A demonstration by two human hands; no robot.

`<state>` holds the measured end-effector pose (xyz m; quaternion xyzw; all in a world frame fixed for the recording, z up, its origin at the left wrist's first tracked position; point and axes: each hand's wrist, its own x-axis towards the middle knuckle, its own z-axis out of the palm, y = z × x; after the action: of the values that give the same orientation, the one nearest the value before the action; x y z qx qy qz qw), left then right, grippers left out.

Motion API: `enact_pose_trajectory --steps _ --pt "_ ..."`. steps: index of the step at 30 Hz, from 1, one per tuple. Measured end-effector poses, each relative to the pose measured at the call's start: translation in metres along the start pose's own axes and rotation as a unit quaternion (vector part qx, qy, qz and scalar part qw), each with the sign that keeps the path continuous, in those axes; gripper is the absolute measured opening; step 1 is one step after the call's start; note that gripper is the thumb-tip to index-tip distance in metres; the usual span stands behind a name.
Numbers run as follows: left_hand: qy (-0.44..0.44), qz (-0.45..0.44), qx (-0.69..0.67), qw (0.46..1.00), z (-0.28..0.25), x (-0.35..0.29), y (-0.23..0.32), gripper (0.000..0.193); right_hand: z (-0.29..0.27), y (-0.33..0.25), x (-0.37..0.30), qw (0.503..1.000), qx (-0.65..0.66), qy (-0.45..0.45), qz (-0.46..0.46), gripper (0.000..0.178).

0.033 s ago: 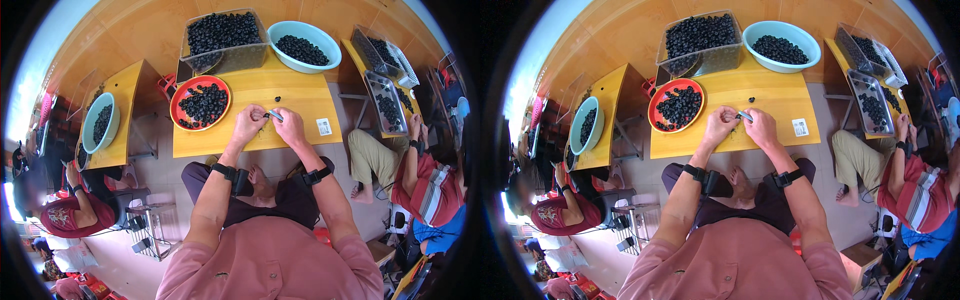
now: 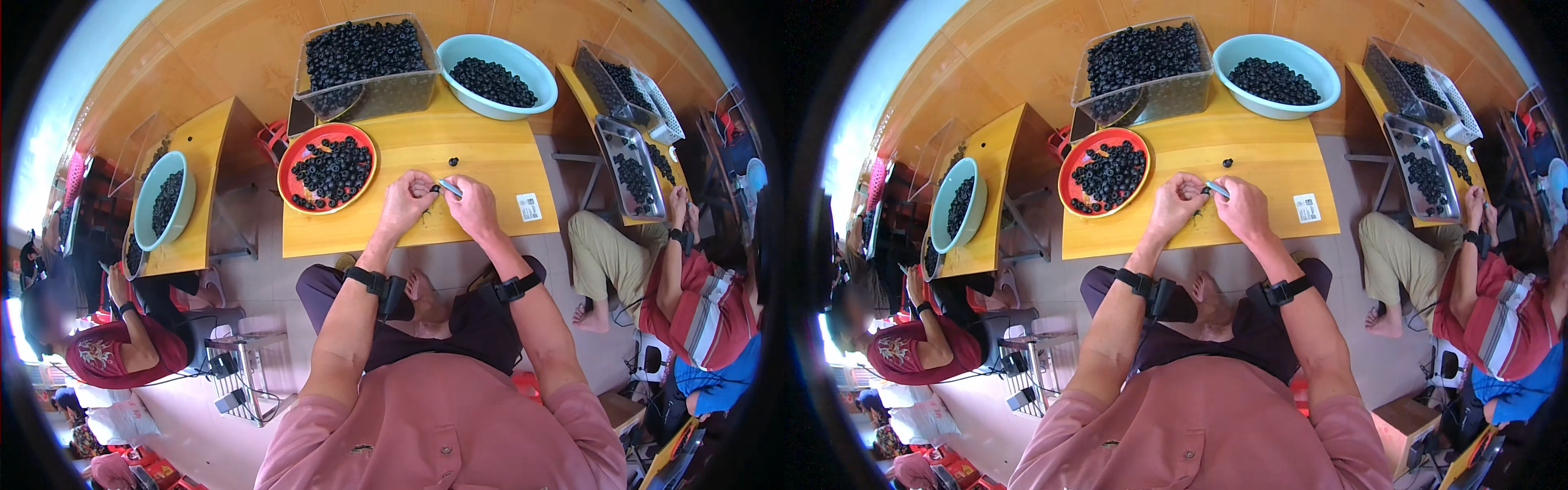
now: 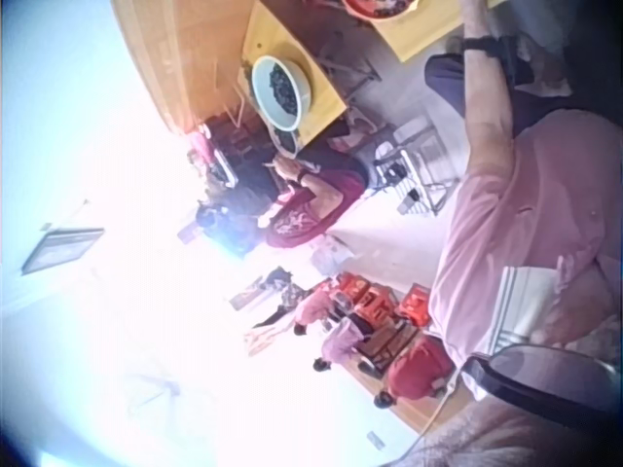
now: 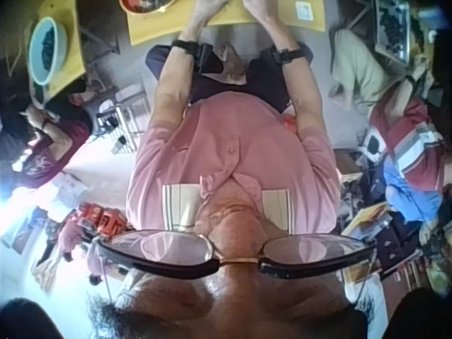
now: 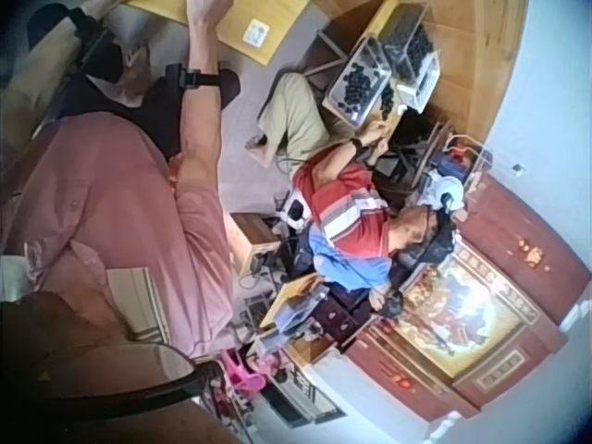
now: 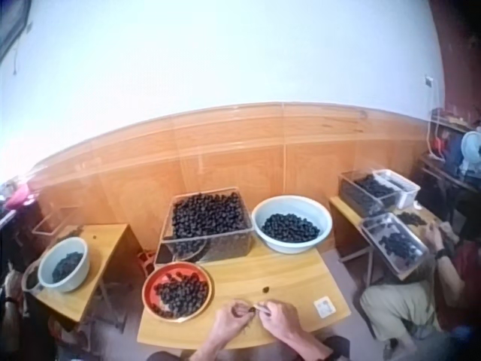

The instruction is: Manually sort and inspect small black rubber or plastic components at a workstation.

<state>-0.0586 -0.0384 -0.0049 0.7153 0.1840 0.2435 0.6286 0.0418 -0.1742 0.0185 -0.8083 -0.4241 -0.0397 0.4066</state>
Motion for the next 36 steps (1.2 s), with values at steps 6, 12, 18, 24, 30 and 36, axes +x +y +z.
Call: enact_pose_trajectory --steps 6,12,18,24,30,36 --pt "-0.002 0.003 0.030 1.000 0.001 -0.001 0.001 0.022 -0.001 0.001 0.001 1.000 -0.018 -0.009 -0.017 0.015" --pt "-0.004 0.007 0.052 0.999 0.001 -0.002 0.004 0.023 -0.008 -0.004 0.003 0.998 -0.056 -0.033 -0.015 0.015" --pt "-0.013 0.011 0.047 0.999 0.000 -0.002 0.002 0.023 -0.008 -0.005 0.004 0.995 -0.079 -0.030 -0.058 0.014" --pt "-0.007 0.001 0.020 1.000 -0.002 -0.002 -0.003 0.023 0.000 -0.007 0.002 0.992 -0.103 -0.037 -0.057 0.015" --pt "-0.028 -0.012 -0.006 1.000 -0.002 0.000 -0.001 0.023 0.001 0.010 0.001 0.994 -0.097 0.040 -0.016 0.017" --pt "0.014 -0.019 -0.102 0.994 0.000 -0.003 0.003 0.016 -0.009 0.009 -0.006 0.996 -0.063 0.042 -0.048 0.015"
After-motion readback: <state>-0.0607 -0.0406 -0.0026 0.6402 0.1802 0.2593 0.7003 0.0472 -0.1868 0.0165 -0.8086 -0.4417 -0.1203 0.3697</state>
